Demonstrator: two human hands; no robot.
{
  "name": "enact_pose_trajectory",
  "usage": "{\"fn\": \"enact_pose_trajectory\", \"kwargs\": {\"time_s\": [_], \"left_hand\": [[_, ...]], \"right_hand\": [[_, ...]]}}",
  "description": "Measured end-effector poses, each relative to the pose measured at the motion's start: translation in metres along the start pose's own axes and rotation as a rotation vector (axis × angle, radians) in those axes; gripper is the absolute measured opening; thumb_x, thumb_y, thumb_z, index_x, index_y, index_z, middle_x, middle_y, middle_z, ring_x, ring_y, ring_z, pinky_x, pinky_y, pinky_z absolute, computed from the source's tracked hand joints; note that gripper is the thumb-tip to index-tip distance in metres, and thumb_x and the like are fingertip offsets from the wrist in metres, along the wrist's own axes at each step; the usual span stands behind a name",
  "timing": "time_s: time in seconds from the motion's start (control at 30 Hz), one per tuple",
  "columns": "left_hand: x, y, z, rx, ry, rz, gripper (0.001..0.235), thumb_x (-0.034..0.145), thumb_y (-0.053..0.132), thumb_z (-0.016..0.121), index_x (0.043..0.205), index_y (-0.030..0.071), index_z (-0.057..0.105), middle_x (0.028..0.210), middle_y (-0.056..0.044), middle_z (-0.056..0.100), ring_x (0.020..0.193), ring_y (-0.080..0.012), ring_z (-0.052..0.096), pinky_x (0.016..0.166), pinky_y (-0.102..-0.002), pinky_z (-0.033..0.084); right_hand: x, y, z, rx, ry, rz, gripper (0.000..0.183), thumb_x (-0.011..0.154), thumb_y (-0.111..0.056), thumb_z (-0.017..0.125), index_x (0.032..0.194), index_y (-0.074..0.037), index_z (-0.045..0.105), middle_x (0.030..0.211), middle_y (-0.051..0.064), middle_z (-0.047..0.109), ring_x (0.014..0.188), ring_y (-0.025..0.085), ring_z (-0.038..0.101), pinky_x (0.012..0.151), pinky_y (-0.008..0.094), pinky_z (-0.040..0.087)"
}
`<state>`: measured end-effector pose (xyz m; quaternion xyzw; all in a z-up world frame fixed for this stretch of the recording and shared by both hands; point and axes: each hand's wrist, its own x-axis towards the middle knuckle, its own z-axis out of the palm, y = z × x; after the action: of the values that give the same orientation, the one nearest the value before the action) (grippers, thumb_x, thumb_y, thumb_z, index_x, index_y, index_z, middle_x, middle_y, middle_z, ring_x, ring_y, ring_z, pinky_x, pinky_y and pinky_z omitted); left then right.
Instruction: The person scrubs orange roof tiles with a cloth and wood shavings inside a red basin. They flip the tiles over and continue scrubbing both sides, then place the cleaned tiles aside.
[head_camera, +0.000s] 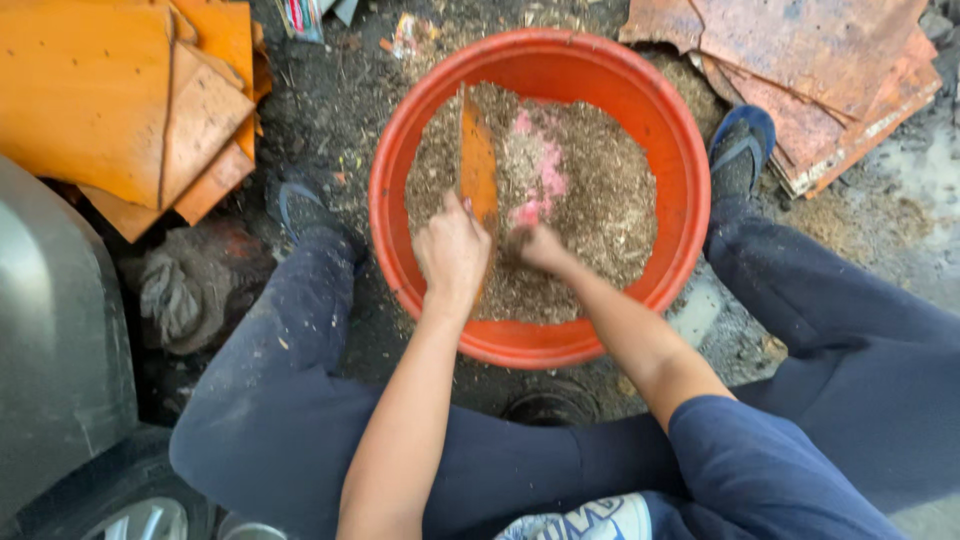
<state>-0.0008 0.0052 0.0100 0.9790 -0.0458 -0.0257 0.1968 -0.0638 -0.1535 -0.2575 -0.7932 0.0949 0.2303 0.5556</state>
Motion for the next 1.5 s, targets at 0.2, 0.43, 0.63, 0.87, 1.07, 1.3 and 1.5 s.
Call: {"fn": "enact_pose_trajectory", "kwargs": {"time_s": [0.2, 0.43, 0.63, 0.87, 1.07, 1.3, 1.5], "left_hand": [[0.005, -0.001, 0.004, -0.129, -0.038, -0.092, 0.027, 0.103, 0.024, 0.051, 0.100, 0.002, 0.066, 0.063, -0.024, 0.067, 0.062, -0.0448, 0.071, 0.062, -0.058, 0.054], [0.001, -0.012, 0.011, -0.265, -0.048, -0.104, 0.037, 0.103, 0.031, 0.050, 0.103, -0.001, 0.069, 0.071, -0.029, 0.068, 0.073, -0.0485, 0.070, 0.070, -0.058, 0.054], [0.009, -0.016, 0.006, -0.253, 0.001, -0.154, 0.038, 0.104, 0.032, 0.047, 0.104, 0.003, 0.070, 0.074, -0.028, 0.068, 0.073, -0.0479, 0.070, 0.065, -0.058, 0.053], [0.006, -0.020, 0.000, -0.270, -0.007, -0.187, 0.037, 0.106, 0.031, 0.047, 0.102, 0.002, 0.070, 0.072, -0.028, 0.067, 0.074, -0.0470, 0.070, 0.067, -0.057, 0.053], [0.017, -0.022, 0.002, -0.308, 0.024, -0.156, 0.037, 0.105, 0.031, 0.046, 0.100, 0.002, 0.069, 0.073, -0.028, 0.067, 0.071, -0.0463, 0.069, 0.064, -0.056, 0.053], [0.016, -0.032, 0.000, -0.221, 0.041, -0.122, 0.039, 0.106, 0.032, 0.047, 0.094, 0.001, 0.068, 0.075, -0.029, 0.066, 0.075, -0.0496, 0.067, 0.065, -0.059, 0.049], [-0.006, -0.035, 0.009, -0.255, -0.033, -0.217, 0.039, 0.106, 0.034, 0.048, 0.094, 0.002, 0.068, 0.077, -0.029, 0.067, 0.078, -0.0485, 0.068, 0.068, -0.058, 0.051]], "right_hand": [[0.006, -0.087, -0.027, 0.784, 0.134, 0.145, 0.038, 0.094, -0.001, 0.058, 0.132, -0.008, 0.061, 0.119, 0.017, 0.072, 0.102, 0.027, 0.073, 0.090, 0.039, 0.063], [-0.003, -0.092, 0.081, 0.586, 0.560, -0.264, 0.053, 0.111, -0.028, 0.039, 0.155, 0.001, 0.039, 0.162, 0.024, 0.040, 0.152, 0.036, 0.035, 0.127, 0.045, 0.023], [0.016, -0.072, 0.097, 0.492, 0.554, -0.114, 0.060, 0.111, -0.036, 0.036, 0.156, 0.003, 0.037, 0.166, 0.023, 0.032, 0.157, 0.035, 0.026, 0.129, 0.042, 0.019], [0.027, -0.050, 0.118, 0.361, 0.528, 0.048, 0.061, 0.110, -0.036, 0.036, 0.159, -0.001, 0.030, 0.169, 0.020, 0.022, 0.159, 0.035, 0.013, 0.128, 0.042, 0.008], [0.019, -0.048, 0.114, 0.347, 0.457, -0.357, 0.068, 0.112, -0.043, 0.029, 0.164, 0.000, 0.022, 0.173, 0.022, 0.016, 0.161, 0.036, 0.010, 0.130, 0.042, 0.007], [0.047, -0.041, 0.128, 0.434, 0.500, -0.014, 0.067, 0.110, -0.040, 0.039, 0.162, 0.000, 0.024, 0.169, 0.019, 0.025, 0.159, 0.033, 0.021, 0.132, 0.041, 0.016], [0.009, -0.010, 0.150, 0.410, 0.464, -0.260, 0.070, 0.113, -0.041, 0.036, 0.165, 0.000, 0.014, 0.173, 0.023, 0.016, 0.160, 0.037, 0.016, 0.131, 0.045, 0.014]]}}
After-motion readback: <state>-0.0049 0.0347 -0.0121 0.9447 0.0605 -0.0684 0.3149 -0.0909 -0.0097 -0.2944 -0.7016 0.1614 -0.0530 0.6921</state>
